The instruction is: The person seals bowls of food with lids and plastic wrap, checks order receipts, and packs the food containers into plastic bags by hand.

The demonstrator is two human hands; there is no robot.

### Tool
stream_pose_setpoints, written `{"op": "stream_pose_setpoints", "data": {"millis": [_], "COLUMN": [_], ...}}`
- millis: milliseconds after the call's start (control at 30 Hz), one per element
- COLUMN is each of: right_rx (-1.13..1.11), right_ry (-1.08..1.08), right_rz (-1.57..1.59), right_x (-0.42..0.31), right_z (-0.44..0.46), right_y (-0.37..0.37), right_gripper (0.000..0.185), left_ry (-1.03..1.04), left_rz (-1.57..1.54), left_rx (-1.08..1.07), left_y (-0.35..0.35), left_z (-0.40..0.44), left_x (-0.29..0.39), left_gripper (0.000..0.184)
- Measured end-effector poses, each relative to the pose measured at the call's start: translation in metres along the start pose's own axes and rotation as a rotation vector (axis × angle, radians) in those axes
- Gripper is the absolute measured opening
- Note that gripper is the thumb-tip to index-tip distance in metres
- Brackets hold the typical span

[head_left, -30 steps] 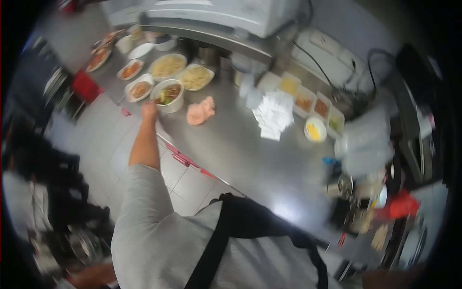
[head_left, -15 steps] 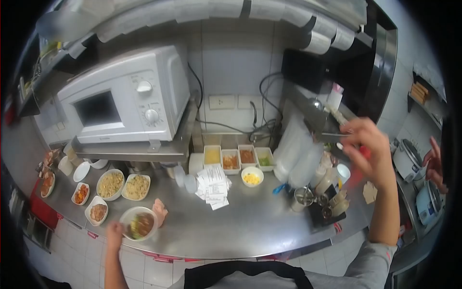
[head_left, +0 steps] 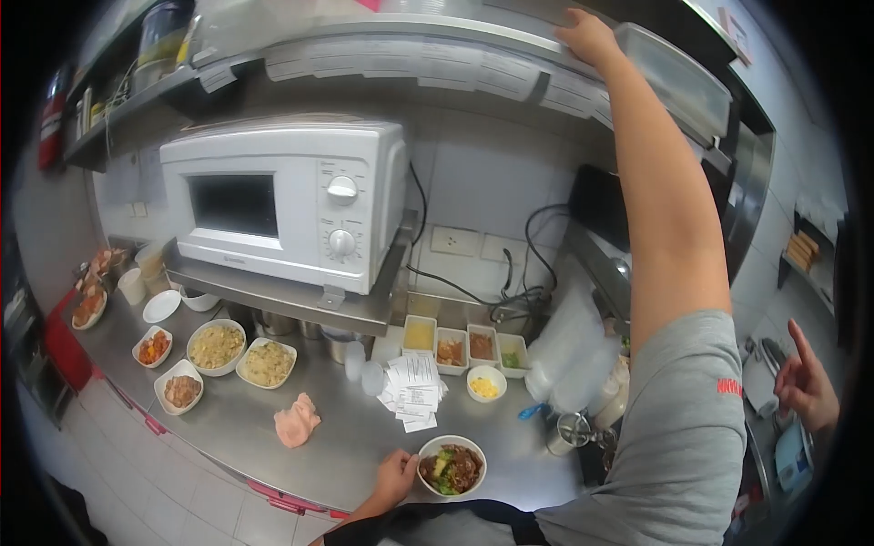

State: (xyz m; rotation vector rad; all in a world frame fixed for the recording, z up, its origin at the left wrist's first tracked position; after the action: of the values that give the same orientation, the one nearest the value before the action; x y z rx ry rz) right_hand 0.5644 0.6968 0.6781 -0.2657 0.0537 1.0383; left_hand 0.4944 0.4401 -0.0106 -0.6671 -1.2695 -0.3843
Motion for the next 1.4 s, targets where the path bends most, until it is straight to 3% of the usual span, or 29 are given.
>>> {"op": "stream_pose_setpoints", "data": {"millis": [33,100,200,333,533,633,767,967,1100,1233,1300,1333,1400], "right_rx": [-0.045,-0.124,-0.478,-0.652,-0.541,-0.516,-0.498,-0.441,-0.228,0.434,0.849,0.956,0.851], "right_ry": [-0.012,0.051,0.173,0.204,0.133,0.085,0.156,0.224,0.315,0.437,-0.017,-0.186,-0.443], "right_rz": [-0.093,-0.096,-0.311,-0.339,-0.132,-0.454,-0.637,-0.633,-0.491,-0.095,0.392,0.411,0.522], "right_x": [0.009,0.053,0.019,0.031,0.047,0.026,0.041,0.049,0.052,0.045,0.046,0.017,-0.03], "right_z": [0.014,0.052,0.031,0.043,0.05,0.041,0.06,0.066,0.07,0.06,0.06,0.03,-0.038], "right_y": [0.014,0.049,0.021,0.026,0.028,0.02,0.04,0.044,0.042,0.022,0.015,-0.003,-0.037], "right_gripper": [0.037,0.054,0.05,0.048,0.04,0.039,0.034,0.028,0.024,0.021,0.024,0.022,0.022], "left_ry": [-0.178,-0.097,0.165,0.416,0.415,0.39,0.394,0.399,0.405,0.464,0.348,0.287,0.212], "left_rz": [-0.142,-0.11,0.082,0.361,0.266,0.29,0.308,0.298,0.278,0.337,0.202,0.137,-0.034], "left_rx": [-0.052,0.022,0.187,0.309,0.294,0.268,0.272,0.291,0.314,0.289,0.307,0.316,0.339], "left_y": [-0.005,-0.026,-0.065,-0.084,-0.082,-0.081,-0.081,-0.083,-0.082,-0.082,-0.082,-0.086,-0.097], "left_z": [0.0,0.006,0.007,-0.008,-0.006,-0.007,-0.006,-0.007,-0.005,-0.006,-0.006,-0.009,-0.009], "left_x": [0.004,-0.017,-0.049,-0.053,-0.053,-0.051,-0.056,-0.053,-0.051,-0.045,-0.058,-0.062,-0.042], "left_gripper": [0.014,0.018,0.02,0.023,0.026,0.026,0.029,0.032,0.034,0.036,0.037,0.038,0.043]}}
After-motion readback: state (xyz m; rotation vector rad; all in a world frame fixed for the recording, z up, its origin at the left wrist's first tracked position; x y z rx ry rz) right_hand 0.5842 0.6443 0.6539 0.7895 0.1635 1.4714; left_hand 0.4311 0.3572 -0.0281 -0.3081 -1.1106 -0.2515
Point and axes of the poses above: each hand's wrist, its own z-axis towards the middle knuckle, its own y-axis out of the palm, x = y × z, the point moved 2 cm from there along z, towards the middle knuckle, and after that the axes turned 11 degrees about x, right-handed, at the moved point
